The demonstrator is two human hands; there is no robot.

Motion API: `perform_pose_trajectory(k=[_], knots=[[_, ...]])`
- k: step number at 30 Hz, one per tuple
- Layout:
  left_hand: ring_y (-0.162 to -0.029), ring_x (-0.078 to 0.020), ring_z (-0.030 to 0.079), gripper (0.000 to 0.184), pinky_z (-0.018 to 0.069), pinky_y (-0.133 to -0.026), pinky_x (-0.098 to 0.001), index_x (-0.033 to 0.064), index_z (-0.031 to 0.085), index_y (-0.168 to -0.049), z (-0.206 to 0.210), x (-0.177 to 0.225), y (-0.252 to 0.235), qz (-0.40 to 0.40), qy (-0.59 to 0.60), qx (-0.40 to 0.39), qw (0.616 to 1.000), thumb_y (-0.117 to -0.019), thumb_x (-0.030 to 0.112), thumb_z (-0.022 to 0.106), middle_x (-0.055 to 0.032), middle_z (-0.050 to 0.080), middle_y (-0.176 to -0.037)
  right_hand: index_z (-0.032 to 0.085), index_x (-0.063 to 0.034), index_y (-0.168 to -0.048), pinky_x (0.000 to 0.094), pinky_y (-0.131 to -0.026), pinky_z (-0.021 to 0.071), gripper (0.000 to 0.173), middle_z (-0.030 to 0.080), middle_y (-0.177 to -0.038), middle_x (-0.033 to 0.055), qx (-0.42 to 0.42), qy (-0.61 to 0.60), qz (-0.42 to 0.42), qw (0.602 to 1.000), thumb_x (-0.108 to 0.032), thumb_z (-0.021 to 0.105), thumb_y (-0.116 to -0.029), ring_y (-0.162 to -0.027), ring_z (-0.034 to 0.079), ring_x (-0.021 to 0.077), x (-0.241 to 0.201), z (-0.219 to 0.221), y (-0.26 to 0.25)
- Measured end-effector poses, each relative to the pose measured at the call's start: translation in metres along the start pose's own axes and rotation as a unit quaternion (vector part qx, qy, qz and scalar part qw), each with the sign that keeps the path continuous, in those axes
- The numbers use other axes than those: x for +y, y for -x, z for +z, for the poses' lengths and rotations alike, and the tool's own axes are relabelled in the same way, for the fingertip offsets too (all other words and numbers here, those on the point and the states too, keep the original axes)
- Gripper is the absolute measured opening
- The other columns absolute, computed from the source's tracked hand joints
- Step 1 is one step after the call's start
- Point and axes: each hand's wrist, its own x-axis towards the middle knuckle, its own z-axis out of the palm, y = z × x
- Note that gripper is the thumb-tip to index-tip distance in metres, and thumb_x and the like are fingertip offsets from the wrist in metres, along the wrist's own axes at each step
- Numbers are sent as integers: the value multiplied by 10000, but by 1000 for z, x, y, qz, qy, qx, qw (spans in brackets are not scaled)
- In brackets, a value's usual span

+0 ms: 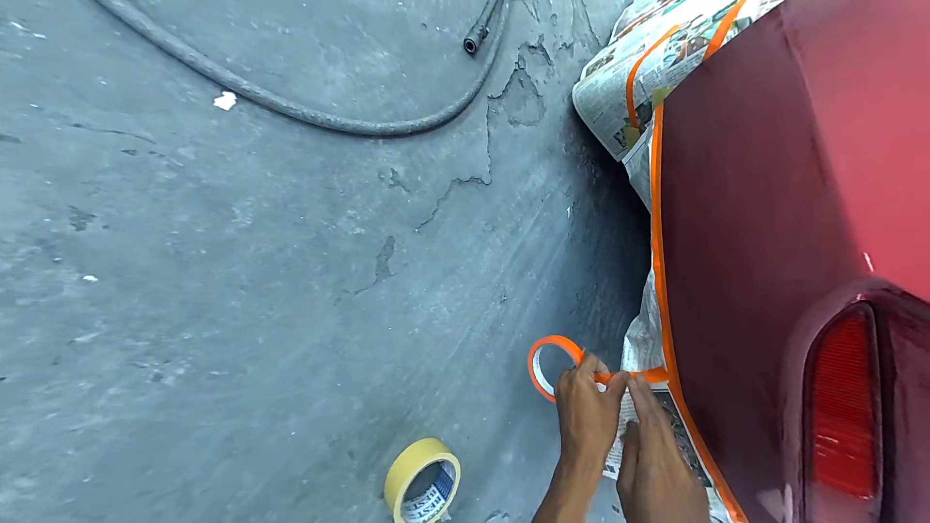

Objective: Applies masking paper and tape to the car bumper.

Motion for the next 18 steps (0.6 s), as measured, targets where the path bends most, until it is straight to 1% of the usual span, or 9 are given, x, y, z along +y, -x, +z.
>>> perform_pose_trajectory(k=[1, 2, 3, 5, 8, 10, 11, 15, 18], knots=[[-796, -234, 634, 309, 504, -778, -418, 52, 681, -931, 1, -1, 0, -5, 0, -1, 1000, -922, 358, 730, -78, 654, -802, 516, 30, -1461, 459, -600, 606, 503, 525, -1514, 189, -6, -1, 15, 1000, 33, 504, -958, -880, 760, 327, 1, -1, -4], [-801, -234, 636, 328, 504, -782, -420, 58, 682, -931, 2, -1, 0, -13, -2, -4, 1000, -918, 382, 734, -76, 655, -804, 506, 27, -1467, 483, -615, 608, 492, 517, -1522, 187, -5, 10, 29, 1000, 14, 491, -976, -916, 757, 343, 2, -3, -7], [-814, -237, 639, 354, 503, -791, -425, 60, 685, -936, 3, 0, -1, -22, -6, -10, 1000, -916, 410, 736, -77, 658, -811, 511, 16, -1469, 498, -650, 609, 487, 542, -1505, 166, 6, 26, 42, 999, 4, 480, -984, -973, 751, 343, 3, -5, -10], [-856, -249, 642, 382, 494, -833, -448, 60, 686, -962, 3, 1, -4, -40, -19, -33, 998, -921, 438, 726, -85, 667, -847, 577, -8, -1426, 501, -669, 608, 457, 636, -1409, 136, 42, 35, 54, 997, 22, 485, -979, -987, 755, 333, 5, -8, -15], [-909, -266, 642, 382, 477, -882, -480, 57, 690, -999, 6, 2, -7, -53, -33, -53, 997, -936, 433, 711, -96, 679, -895, 599, -5, -1395, 489, -692, 608, 432, 669, -1362, 128, 58, 16, 57, 997, 25, 483, -981, -999, 754, 321, 6, -8, -16], [-980, -290, 637, 381, 462, -915, -499, 57, 692, -1043, 10, 2, -7, -55, -38, -65, 996, -956, 428, 683, -112, 687, -952, 600, -9, -1392, 490, -659, 603, 429, 672, -1361, 116, 57, 13, 60, 997, 25, 494, -978, -972, 759, 314, 6, -7, -16], [-1010, -298, 635, 376, 460, -928, -506, 62, 694, -1061, 12, 1, -8, -56, -40, -70, 995, -964, 425, 671, -115, 692, -980, 603, -13, -1386, 491, -660, 602, 421, 673, -1360, 111, 58, 13, 60, 996, 23, 494, -980, -982, 758, 311, 6, -7, -15], [-1133, -320, 610, 368, 438, -986, -532, 94, 717, -1134, 23, -1, -10, -55, -50, -91, 993, -983, 421, 641, -122, 698, -1114, 629, 10, -1332, 509, -697, 606, 382, 690, -1319, 139, 71, -3, 61, 996, 36, 500, -973, -1020, 749, 331, 5, -5, -17], [-1175, -315, 588, 376, 423, -992, -539, 110, 723, -1154, 35, -3, -11, -54, -34, -102, 993, -986, 433, 628, -122, 680, -1172, 646, 6, -1309, 499, -702, 610, 365, 705, -1296, 131, 80, -7, 61, 995, 28, 497, -977, -1035, 748, 315, 6, -4, -16]])
